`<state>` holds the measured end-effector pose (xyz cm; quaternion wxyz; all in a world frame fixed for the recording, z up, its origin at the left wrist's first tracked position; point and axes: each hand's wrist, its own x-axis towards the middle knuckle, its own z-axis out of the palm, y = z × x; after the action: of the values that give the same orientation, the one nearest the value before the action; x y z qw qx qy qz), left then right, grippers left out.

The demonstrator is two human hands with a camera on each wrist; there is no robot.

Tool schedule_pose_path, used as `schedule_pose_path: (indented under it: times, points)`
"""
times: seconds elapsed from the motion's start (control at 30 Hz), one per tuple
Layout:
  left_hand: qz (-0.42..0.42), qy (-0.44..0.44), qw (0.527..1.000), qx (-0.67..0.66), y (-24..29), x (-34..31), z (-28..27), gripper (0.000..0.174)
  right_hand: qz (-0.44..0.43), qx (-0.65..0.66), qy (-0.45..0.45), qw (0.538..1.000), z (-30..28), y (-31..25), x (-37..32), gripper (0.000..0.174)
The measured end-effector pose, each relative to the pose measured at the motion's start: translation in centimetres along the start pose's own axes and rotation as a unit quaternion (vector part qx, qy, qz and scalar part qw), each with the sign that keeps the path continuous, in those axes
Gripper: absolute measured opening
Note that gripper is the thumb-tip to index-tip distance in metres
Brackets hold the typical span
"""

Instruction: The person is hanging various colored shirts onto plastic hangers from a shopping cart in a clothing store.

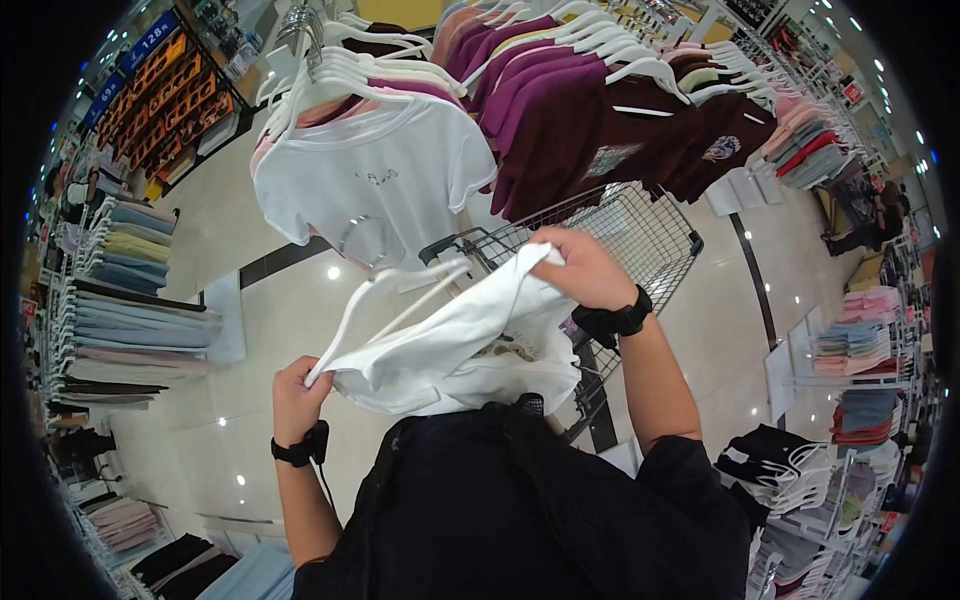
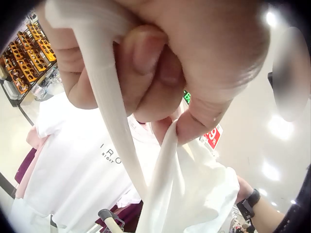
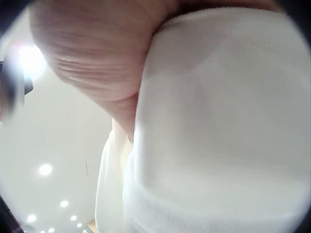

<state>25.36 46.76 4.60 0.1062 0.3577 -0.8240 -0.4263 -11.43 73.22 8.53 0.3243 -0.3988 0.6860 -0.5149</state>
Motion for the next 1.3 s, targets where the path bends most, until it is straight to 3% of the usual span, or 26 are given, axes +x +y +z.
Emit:
schedule_pose_path:
  times: [0.07,0.13,0.17,0.2,0.27,0.33,0.4,0.47,0.53,0.6,0.67,0.73,0.83,1.0,1.13,1.2,1.27,1.3]
  points:
    - [0.011,0.038,0.998,-0.054,-1.7,0.0,0.0,0.010,0.023,-0.044,-0.026,0.998,0.1,1.6,-0.7,0.013]
    - [0.015,0.048,0.994,-0.093,-2.5,-0.2,-0.3,0.011,0.017,-0.238,-0.053,0.970,0.1,5.8,-1.7,0.024]
    - [0.017,0.060,0.990,-0.127,-3.0,-0.2,-0.5,0.011,0.125,-0.222,-0.074,0.964,0.6,5.6,-2.4,0.030]
    - [0.021,0.055,0.990,-0.131,-3.7,-0.2,-0.7,0.011,0.127,-0.225,-0.068,0.964,1.1,5.8,-3.3,0.030]
    - [0.035,0.061,0.988,-0.140,-5.2,-0.3,-1.3,0.012,0.146,-0.146,-0.121,0.971,2.3,7.1,-5.1,0.033]
    - [0.056,0.059,0.990,-0.115,-5.2,-0.4,-2.5,0.012,0.133,0.020,-0.125,0.983,3.6,8.6,-7.3,0.035]
    - [0.076,0.056,0.991,-0.091,-5.0,-0.4,-3.8,0.013,0.093,0.236,-0.089,0.963,5.1,8.3,-9.9,0.032]
    - [0.062,0.036,0.995,-0.062,-4.8,-0.8,-4.8,0.015,0.110,0.279,-0.065,0.952,6.4,6.7,-11.4,0.025]
    - [0.059,0.019,0.997,-0.056,-5.3,-1.3,-6.0,0.016,0.103,0.079,0.024,0.991,8.2,4.9,-11.4,0.025]
    - [0.059,0.003,0.997,-0.052,-6.8,-2.1,-7.3,0.017,0.111,-0.047,0.118,0.986,10.3,1.0,-10.4,0.024]
    - [0.094,0.011,0.990,-0.102,-9.7,-3.0,-9.3,0.018,0.113,-0.089,0.188,0.972,12.1,1.4,-9.3,0.023]
    - [0.127,0.032,0.983,-0.127,-11.5,-4.5,-11.5,0.021,0.105,-0.124,0.193,0.968,14.1,-0.8,-8.4,0.023]
    - [0.206,-0.018,0.963,-0.172,-13.8,-6.6,-14.5,0.027,0.097,-0.179,0.185,0.961,16.7,-3.1,-7.5,0.025]
    - [0.205,-0.056,0.965,-0.156,-12.3,-10.2,-14.7,0.018,0.106,-0.170,0.155,0.967,20.4,-7.0,-7.0,0.030]
    - [0.189,-0.033,0.973,-0.131,-11.9,-11.8,-13.4,0.012,0.091,-0.206,0.116,0.967,22.7,-9.5,-6.4,0.029]
    - [0.097,-0.062,0.972,-0.206,-12.6,-12.4,-12.4,0.014,0.105,-0.227,0.109,0.962,24.3,-10.6,-6.1,0.028]
    - [0.066,-0.101,0.959,-0.255,-13.3,-12.7,-11.5,0.018,0.083,-0.262,0.161,0.948,25.7,-10.8,-5.8,0.027]
    - [0.031,-0.147,0.927,-0.344,-13.2,-12.8,-11.1,0.019,0.081,-0.263,0.158,0.948,26.4,-10.4,-5.7,0.027]
